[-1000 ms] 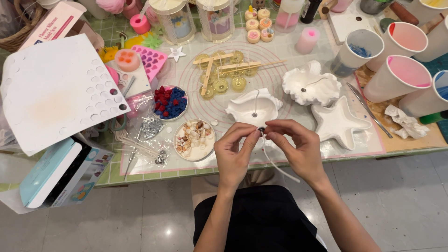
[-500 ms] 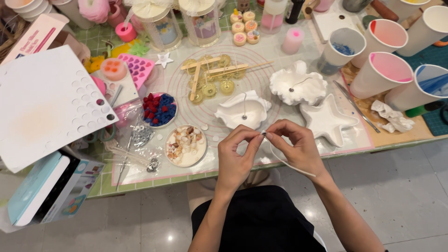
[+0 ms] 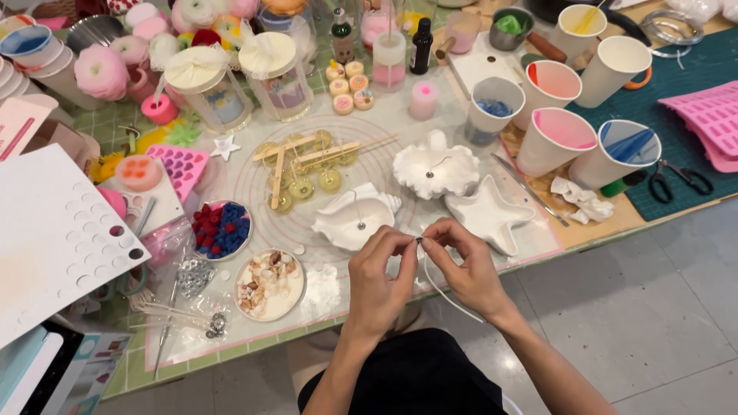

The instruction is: Preparing candle wicks with adhesive tabs and placing them into seashell and starfish shaped molds at a candle-making station.

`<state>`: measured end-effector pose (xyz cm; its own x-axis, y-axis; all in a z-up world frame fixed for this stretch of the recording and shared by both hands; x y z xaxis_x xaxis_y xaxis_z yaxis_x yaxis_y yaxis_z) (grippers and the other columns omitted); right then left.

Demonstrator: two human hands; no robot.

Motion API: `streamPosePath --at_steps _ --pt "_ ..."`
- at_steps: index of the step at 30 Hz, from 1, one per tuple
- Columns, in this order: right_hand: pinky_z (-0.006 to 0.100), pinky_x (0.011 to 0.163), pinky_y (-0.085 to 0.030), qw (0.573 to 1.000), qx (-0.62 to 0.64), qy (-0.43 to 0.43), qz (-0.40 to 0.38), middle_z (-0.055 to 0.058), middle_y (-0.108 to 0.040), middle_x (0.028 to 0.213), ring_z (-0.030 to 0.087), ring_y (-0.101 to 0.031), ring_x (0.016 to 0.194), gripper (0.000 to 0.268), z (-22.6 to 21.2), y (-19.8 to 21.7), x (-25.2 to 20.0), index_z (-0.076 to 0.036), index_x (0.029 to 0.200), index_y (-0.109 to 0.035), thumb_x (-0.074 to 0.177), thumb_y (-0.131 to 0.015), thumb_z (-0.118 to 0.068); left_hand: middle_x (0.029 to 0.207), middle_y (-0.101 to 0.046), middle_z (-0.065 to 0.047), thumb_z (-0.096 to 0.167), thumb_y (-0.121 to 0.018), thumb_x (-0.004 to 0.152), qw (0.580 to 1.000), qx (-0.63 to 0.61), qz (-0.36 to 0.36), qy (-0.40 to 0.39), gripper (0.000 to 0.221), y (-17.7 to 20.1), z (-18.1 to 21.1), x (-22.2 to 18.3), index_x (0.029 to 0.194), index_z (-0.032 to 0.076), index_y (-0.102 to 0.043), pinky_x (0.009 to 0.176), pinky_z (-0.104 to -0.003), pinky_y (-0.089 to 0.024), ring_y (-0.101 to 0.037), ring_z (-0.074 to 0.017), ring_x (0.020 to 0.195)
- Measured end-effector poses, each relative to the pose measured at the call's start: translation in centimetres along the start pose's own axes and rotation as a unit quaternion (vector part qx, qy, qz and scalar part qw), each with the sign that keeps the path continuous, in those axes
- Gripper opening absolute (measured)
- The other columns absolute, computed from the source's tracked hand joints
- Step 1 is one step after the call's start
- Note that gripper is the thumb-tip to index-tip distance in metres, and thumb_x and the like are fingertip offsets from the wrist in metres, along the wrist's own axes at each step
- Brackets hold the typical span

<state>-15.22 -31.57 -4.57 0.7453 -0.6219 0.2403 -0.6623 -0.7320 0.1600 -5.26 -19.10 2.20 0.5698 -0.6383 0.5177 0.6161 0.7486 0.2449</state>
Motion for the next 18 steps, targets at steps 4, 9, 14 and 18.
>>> streamPosePath --at_steps 4,9,14,18 --pt "0.026 0.088 -0.054 1.0 0.007 0.007 -0.021 0.002 -0.071 0.099 0.009 -0.066 0.094 0.015 -1.0 0.7 0.3 0.001 0.108 -0.068 0.096 -0.068 -0.007 0.085 -0.069 -0.008 -0.001 -0.07 0.09 0.999 -0.019 -0.027 0.037 0.004 -0.5 -0.1 0.4 0.094 -0.001 -0.068 0.068 -0.03 -0.054 -0.069 -0.0189 0.073" --pt "0.027 0.086 -0.057 1.0 -0.022 0.003 -0.022 0.005 -0.077 0.097 0.011 -0.072 0.093 0.017 -1.5 1.3 0.7 0.002 0.108 -0.074 0.094 -0.069 -0.005 0.083 -0.069 -0.008 0.001 -0.072 0.089 0.999 0.013 -0.015 0.04 0.005 -0.5 -0.2 0.5 0.093 -0.001 -0.071 0.066 -0.031 -0.054 -0.069 -0.0193 0.071" --pt "0.027 0.085 -0.059 0.998 -0.046 0.037 -0.017 0.006 -0.078 0.097 0.012 -0.073 0.092 0.014 -1.6 1.4 0.6 0.002 0.106 -0.073 0.092 -0.071 -0.001 0.085 -0.07 -0.009 0.001 -0.072 0.09 1.0 0.017 -0.004 0.019 0.005 -0.3 0.7 0.6 0.095 0.0 -0.071 0.066 -0.032 -0.055 -0.07 -0.0204 0.073" --pt "0.028 0.088 -0.057 0.998 0.033 0.051 -0.027 0.009 -0.073 0.1 0.014 -0.071 0.095 0.014 -1.7 1.4 0.5 0.004 0.107 -0.071 0.094 -0.068 0.004 0.086 -0.07 -0.009 0.0 -0.07 0.09 1.0 -0.012 -0.014 0.019 0.004 -0.4 0.9 0.7 0.094 -0.001 -0.07 0.068 -0.031 -0.056 -0.072 -0.02 0.075"
Point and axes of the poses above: each hand's wrist, its own x-axis towards the middle knuckle, its own y-axis out of the back of the hand, z = x × y, the point moved 9 cm from there along x, towards the middle knuckle
